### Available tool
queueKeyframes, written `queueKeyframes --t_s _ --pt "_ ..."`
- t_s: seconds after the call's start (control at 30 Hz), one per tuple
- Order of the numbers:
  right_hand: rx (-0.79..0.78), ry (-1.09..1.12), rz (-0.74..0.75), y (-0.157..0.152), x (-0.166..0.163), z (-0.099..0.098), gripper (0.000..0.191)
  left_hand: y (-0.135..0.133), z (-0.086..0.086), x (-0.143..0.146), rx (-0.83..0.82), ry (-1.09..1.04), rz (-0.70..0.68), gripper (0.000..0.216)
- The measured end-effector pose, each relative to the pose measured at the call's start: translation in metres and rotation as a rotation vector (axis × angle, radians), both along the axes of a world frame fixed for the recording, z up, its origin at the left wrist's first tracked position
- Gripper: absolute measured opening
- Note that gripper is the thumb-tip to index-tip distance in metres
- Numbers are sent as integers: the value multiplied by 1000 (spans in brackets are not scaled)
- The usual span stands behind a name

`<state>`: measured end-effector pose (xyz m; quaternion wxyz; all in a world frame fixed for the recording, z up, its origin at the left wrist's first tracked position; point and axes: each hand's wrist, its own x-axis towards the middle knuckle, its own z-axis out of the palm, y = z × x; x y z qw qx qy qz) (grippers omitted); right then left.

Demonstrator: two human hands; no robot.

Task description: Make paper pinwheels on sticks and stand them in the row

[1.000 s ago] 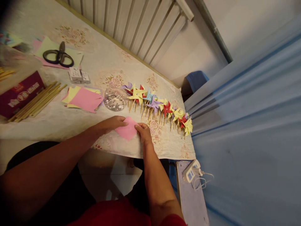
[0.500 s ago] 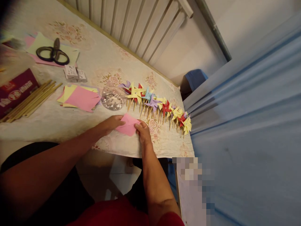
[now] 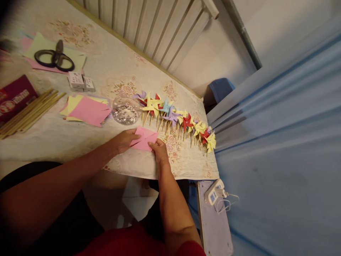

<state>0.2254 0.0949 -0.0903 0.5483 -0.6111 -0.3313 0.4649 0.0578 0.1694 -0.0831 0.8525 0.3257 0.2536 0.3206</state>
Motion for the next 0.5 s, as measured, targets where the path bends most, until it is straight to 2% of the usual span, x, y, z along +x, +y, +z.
queueKeyframes --t_s 0.5 --pt "-12 -15 6 -2 -2 2 28 -3 6 -1 -27 58 2 36"
